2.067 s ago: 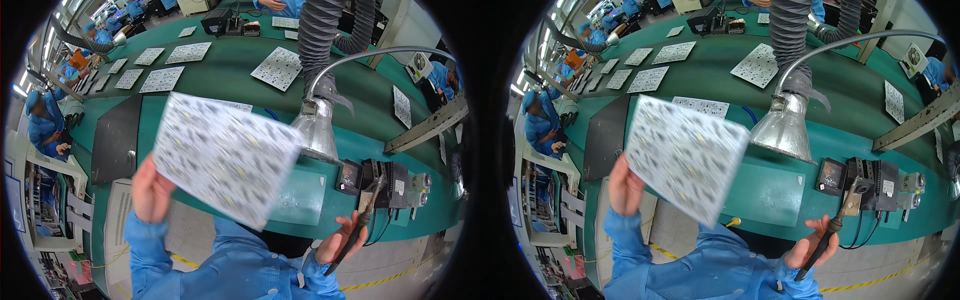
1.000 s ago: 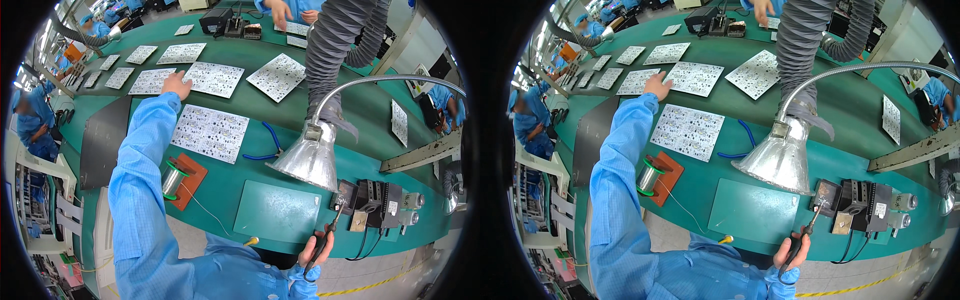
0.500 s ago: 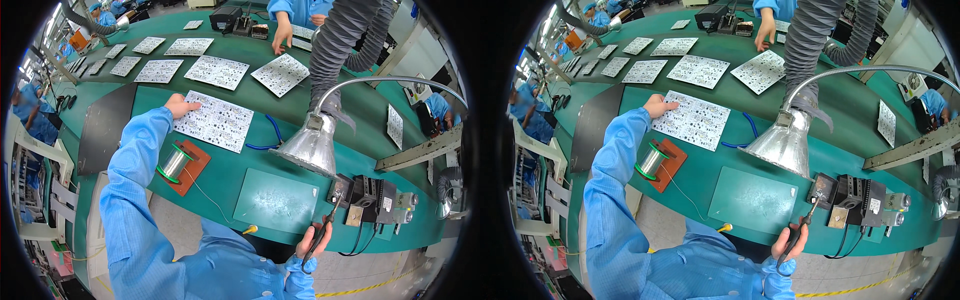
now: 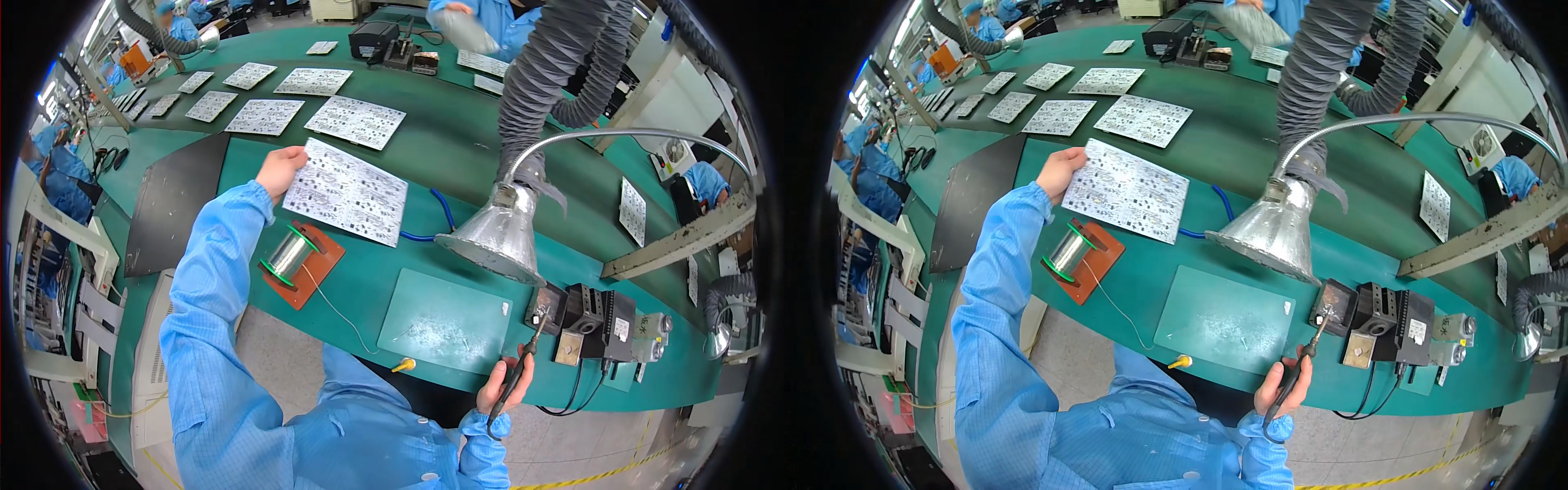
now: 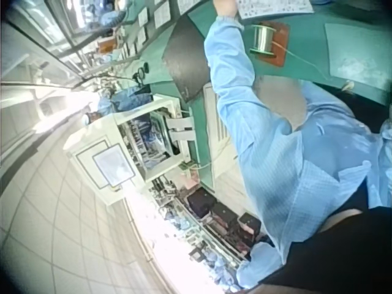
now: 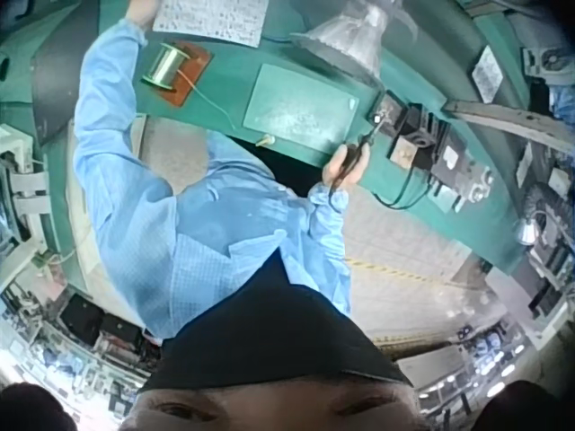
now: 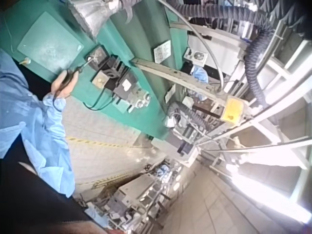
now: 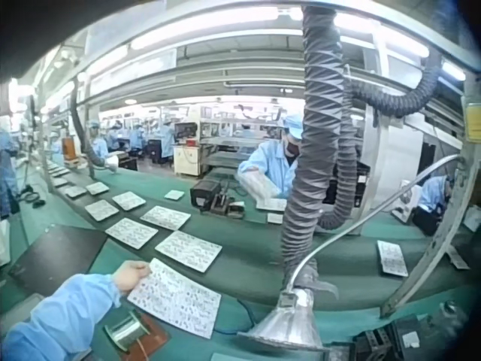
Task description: Perform manual soldering and assembly of electronic components onto circuit boards at an industrial workbench.
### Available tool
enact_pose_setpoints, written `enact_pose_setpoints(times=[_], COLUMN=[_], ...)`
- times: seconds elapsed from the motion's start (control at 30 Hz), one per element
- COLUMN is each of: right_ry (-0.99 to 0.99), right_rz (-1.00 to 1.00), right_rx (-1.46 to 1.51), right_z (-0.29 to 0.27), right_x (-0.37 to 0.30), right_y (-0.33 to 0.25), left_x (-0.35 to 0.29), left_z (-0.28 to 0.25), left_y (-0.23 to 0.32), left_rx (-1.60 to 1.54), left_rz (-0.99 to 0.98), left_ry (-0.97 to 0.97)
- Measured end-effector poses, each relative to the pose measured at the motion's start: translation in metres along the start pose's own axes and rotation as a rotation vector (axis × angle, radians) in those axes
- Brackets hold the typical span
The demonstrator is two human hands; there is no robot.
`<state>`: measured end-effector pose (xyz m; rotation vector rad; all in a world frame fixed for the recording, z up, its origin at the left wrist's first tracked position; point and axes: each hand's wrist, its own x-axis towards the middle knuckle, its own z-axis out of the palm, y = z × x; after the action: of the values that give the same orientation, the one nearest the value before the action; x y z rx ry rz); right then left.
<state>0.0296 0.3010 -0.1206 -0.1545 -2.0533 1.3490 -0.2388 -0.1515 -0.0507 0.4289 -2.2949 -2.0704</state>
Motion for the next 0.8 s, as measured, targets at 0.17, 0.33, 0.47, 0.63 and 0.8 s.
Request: enact_pose_setpoints(times=[0.17, 0.33, 0.47, 0.63, 0.8], right_ry=[-0.013, -0.028, -0.058, 0.014, -0.039], right_rz=[0.089, -0.051, -0.047, 0.402, 0.441], right_rx=[0.033, 0.277, 0.593, 0.828, 0.733], right_z=[-0.001, 0.006, 0.012, -0.038, -0.063], right_x=[-0.004, 0.002, 0.009, 0.018, 0.012], right_y=[-0.011, -0.037, -0.087, -0.105, -0.078], left_x=[-0.06, -0.199, -0.268, -0.306, -0.324], left_z=[-0.065, -0.085, 0.025, 0.153, 0.168], left_y=[0.047, 0.085, 0.044, 0.016, 0.0], left_rx=[0.123, -0.235, 0.001, -0.599, -0.387], left_rz=[0.309, 0.422, 0.454, -0.002, 0.142], left_ry=[0.246, 0.332, 0.405, -0.05, -0.162])
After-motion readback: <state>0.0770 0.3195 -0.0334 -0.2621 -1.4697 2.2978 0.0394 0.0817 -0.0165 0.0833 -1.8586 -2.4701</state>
